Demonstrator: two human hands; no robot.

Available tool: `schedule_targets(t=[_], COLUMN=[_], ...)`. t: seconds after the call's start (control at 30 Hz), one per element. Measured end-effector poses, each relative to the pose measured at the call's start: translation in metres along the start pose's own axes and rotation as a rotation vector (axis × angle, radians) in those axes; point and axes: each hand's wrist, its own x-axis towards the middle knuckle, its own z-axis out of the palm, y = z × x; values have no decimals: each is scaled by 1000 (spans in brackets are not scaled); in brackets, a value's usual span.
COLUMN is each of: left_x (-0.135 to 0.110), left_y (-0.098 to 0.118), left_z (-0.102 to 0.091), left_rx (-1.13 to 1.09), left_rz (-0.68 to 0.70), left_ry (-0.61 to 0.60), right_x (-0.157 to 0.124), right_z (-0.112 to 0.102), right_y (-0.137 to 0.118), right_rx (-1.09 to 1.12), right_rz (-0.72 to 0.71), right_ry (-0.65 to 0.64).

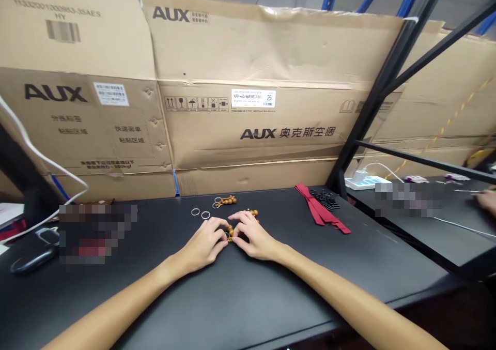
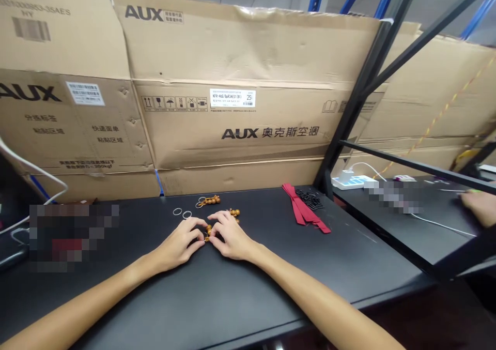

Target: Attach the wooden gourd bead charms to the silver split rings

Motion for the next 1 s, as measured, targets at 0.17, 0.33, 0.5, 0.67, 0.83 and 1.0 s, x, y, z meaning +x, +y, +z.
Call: schedule_targets(t=[0.17,0.33,0.5,0.67,0.83,1.0], left_x=[1,1,1,1,1,1], left_y=[-1,0,-1,-1,0,2], left_z=[-1,-1,-3,-2,-1,-1], left_rx=[1,29,-13,-2,-6,16], left_rz=[18,11,29,-12,25,8], left_ry=[-7,36,20,14,22,14], right_x=[1,1,2,2,1,0], right_z=[-1,-3,-1,-3,-3,-1], right_y=[1,-4,-1,-3,-3,0], right_rx=[-31,13,-55,-3,-23,2], right_rz=[36,11,52,9,28,23], right_ry=[40,9,42,22,15,26])
